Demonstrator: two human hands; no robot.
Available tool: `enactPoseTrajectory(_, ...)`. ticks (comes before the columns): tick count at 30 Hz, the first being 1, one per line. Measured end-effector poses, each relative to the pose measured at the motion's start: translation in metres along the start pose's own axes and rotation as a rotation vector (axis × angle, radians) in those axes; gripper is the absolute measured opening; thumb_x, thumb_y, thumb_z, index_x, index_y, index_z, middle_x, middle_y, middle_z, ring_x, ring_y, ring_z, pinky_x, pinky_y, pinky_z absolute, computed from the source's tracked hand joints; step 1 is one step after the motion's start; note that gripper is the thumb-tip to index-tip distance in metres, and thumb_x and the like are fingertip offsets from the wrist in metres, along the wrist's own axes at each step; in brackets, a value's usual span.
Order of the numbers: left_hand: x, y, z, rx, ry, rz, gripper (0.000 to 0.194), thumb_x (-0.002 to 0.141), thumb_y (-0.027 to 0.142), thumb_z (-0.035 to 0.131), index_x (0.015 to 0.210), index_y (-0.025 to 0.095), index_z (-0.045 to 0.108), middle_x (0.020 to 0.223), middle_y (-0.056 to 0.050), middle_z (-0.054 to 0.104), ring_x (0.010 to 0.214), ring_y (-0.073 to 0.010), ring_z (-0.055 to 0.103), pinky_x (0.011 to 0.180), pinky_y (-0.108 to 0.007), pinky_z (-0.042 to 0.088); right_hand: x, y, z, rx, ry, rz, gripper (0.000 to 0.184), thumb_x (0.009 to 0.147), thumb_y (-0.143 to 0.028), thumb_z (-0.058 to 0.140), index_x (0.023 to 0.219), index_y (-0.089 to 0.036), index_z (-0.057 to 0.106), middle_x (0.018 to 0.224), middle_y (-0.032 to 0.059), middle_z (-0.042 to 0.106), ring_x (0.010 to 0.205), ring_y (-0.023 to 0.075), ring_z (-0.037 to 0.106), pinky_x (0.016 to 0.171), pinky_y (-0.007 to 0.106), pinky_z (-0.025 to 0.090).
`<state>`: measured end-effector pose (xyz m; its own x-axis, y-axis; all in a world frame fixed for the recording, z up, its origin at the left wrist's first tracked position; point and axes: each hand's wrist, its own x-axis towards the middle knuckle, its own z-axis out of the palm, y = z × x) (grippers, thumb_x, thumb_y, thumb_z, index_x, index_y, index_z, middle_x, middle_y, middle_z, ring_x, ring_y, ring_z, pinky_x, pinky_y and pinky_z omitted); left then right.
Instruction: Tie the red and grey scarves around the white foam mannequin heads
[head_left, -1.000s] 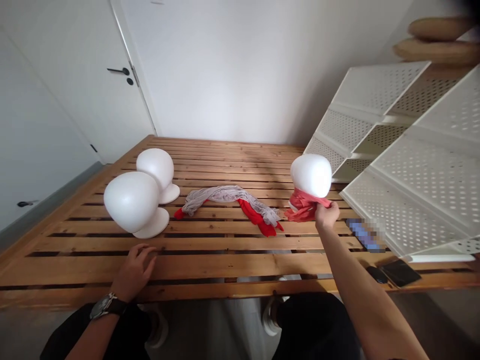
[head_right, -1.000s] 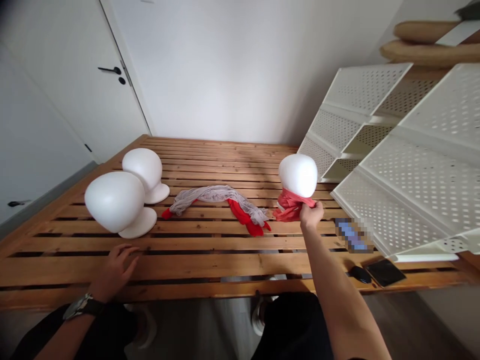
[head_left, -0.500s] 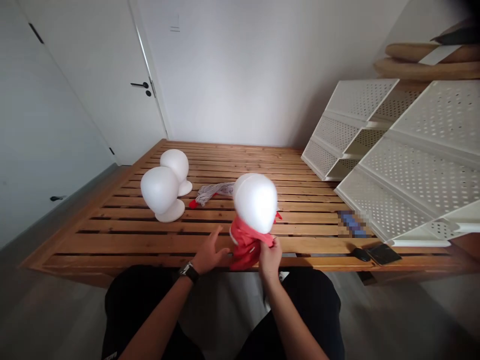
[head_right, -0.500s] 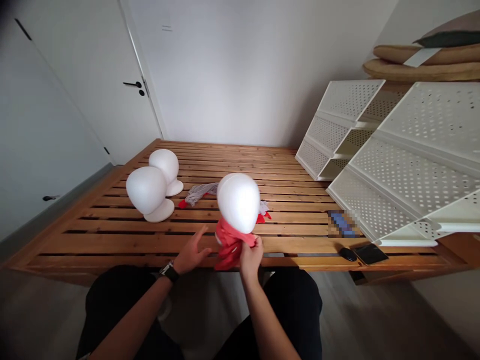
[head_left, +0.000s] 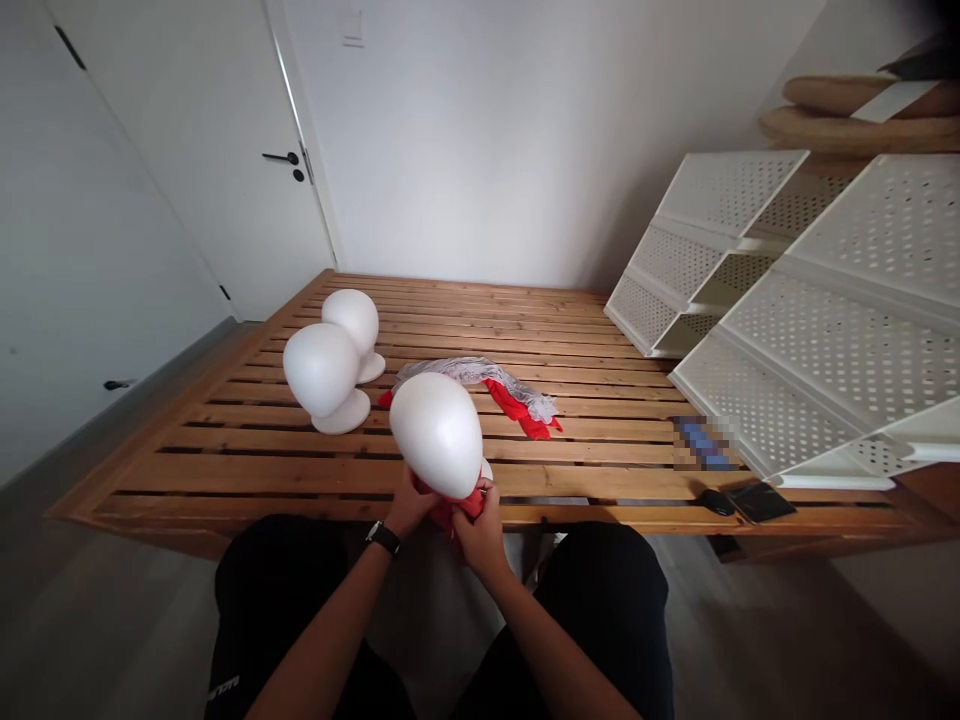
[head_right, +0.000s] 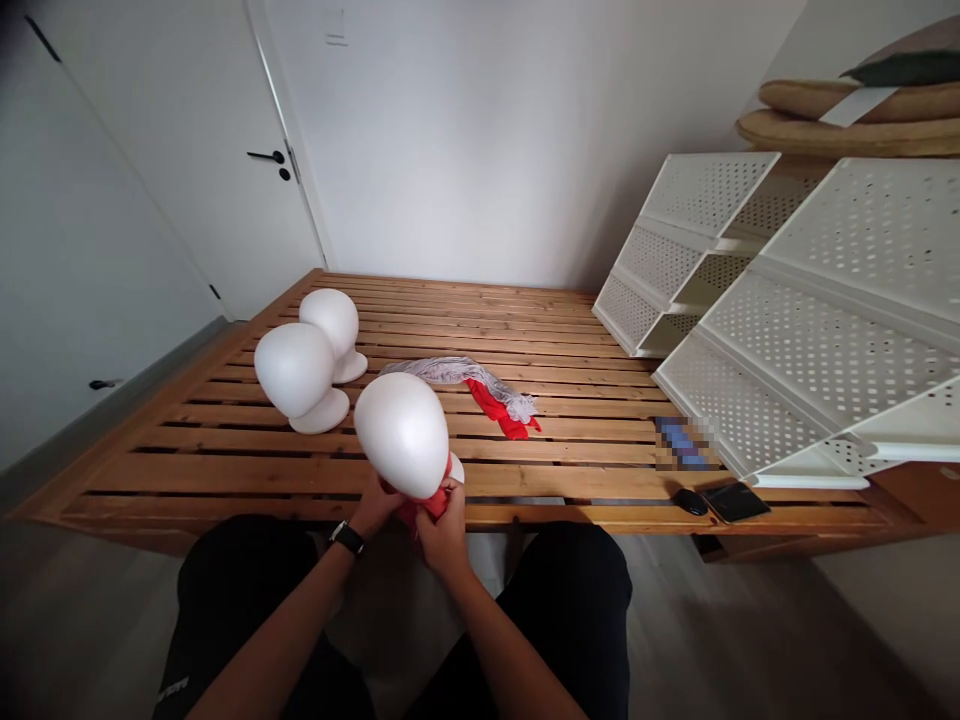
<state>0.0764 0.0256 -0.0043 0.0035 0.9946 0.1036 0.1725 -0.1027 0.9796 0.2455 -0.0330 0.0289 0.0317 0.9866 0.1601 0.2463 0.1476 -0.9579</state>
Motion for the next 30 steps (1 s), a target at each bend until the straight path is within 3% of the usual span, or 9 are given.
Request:
enactPoseTrajectory(3, 0.007, 0.002, 0.004, -0.104, 0.018, 0.020, 0.090, 0.065, 0.060, 0.085, 0.137, 0.021, 0.047, 0.143, -0.016, 0.059, 0.130, -0.0280, 0.059, 0.109, -0.043, 0.050, 0.013, 0.001, 0.000, 0.162, 0.076, 0.016, 0.037, 0.077, -0.023, 0.057, 0.112, -0.024, 0.045, 0.110, 0.0054, 0.058, 0.097, 0.0215, 0.057, 0.088, 0.037, 0.050)
enactPoseTrajectory(9, 0.042, 0.001, -0.003, -0.132, -0.078, -0.106, 0.078, 0.060, 0.050, 0.090, 0.121, 0.016, 0.057, 0.122, -0.016, 0.069, 0.112, -0.0295, 0.066, 0.100, -0.048, 0.053, 0.054, 0.030, 0.003, 0.347, -0.056, 0.028, 0.031, 0.073, -0.021, 0.059, 0.103, -0.022, 0.051, 0.099, 0.0017, 0.060, 0.087, 0.0183, 0.056, 0.084, 0.033, 0.049)
enactPoseTrajectory(15, 0.075, 0.000, -0.009, 0.014, -0.207, 0.019, 0.066, 0.068, 0.041, 0.086, 0.124, 0.016, 0.060, 0.129, -0.015, 0.066, 0.124, -0.0294, 0.059, 0.110, -0.048, 0.046, 0.065, 0.050, 0.003, 0.257, -0.080, 0.092, 0.054, 0.074, -0.026, 0.069, 0.124, -0.022, 0.049, 0.122, 0.0066, 0.063, 0.110, 0.0234, 0.058, 0.103, 0.040, 0.046)
enactPoseTrajectory(17, 0.066, -0.002, -0.009, 0.066, -0.140, 0.037, 0.068, 0.069, 0.037, 0.085, 0.128, 0.017, 0.059, 0.134, -0.015, 0.062, 0.128, -0.0292, 0.056, 0.113, -0.048, 0.043, 0.060, 0.054, 0.002, 0.234, -0.054, 0.102, 0.058, 0.074, -0.026, 0.071, 0.127, -0.022, 0.048, 0.126, 0.0079, 0.062, 0.113, 0.0240, 0.059, 0.103, 0.041, 0.047)
enactPoseTrajectory(19, 0.047, -0.003, -0.006, 0.114, 0.006, 0.025, 0.068, 0.072, 0.034, 0.082, 0.132, 0.018, 0.057, 0.140, -0.015, 0.057, 0.129, -0.0277, 0.055, 0.114, -0.047, 0.042, 0.053, 0.057, 0.001, 0.228, 0.006, 0.117, 0.056, 0.076, -0.027, 0.071, 0.126, -0.022, 0.047, 0.123, 0.0084, 0.063, 0.109, 0.0235, 0.062, 0.099, 0.040, 0.050)
enactPoseTrajectory(22, 0.008, 0.003, 0.006, 0.206, 0.194, -0.039, 0.047, 0.083, 0.032, 0.070, 0.126, 0.017, 0.061, 0.132, -0.015, 0.058, 0.116, -0.0247, 0.061, 0.108, -0.045, 0.047, 0.045, 0.060, 0.001, 0.180, 0.063, 0.135, 0.046, 0.078, -0.028, 0.070, 0.119, -0.022, 0.050, 0.115, 0.0078, 0.065, 0.101, 0.0235, 0.064, 0.093, 0.039, 0.053)
enactPoseTrajectory(24, -0.012, 0.011, 0.018, 0.268, 0.155, -0.030, 0.030, 0.088, 0.033, 0.064, 0.113, 0.017, 0.067, 0.118, -0.012, 0.063, 0.108, -0.0237, 0.063, 0.103, -0.044, 0.049, 0.041, 0.058, 0.001, 0.099, 0.067, 0.133, 0.042, 0.078, -0.028, 0.069, 0.117, -0.022, 0.055, 0.112, 0.0080, 0.065, 0.102, 0.0248, 0.063, 0.092, 0.039, 0.053)
enactPoseTrajectory(27, -0.022, 0.019, 0.037, 0.243, 0.023, -0.016, 0.026, 0.087, 0.037, 0.065, 0.105, 0.018, 0.072, 0.110, -0.010, 0.067, 0.107, -0.0244, 0.062, 0.103, -0.043, 0.047, 0.033, 0.050, -0.001, -0.061, 0.068, 0.075, 0.039, 0.081, -0.023, 0.065, 0.119, -0.021, 0.060, 0.113, 0.0095, 0.062, 0.106, 0.0263, 0.060, 0.097, 0.042, 0.051)
enactPoseTrajectory(30, -0.017, 0.018, 0.051, 0.109, 0.088, -0.137, 0.033, 0.078, 0.042, 0.075, 0.098, 0.015, 0.073, 0.104, -0.011, 0.069, 0.104, -0.0254, 0.063, 0.100, -0.040, 0.047, 0.021, 0.040, -0.002, -0.133, -0.021, -0.050, 0.028, 0.088, -0.020, 0.055, 0.114, -0.021, 0.066, 0.111, 0.0098, 0.060, 0.105, 0.0249, 0.059, 0.097, 0.041, 0.050)
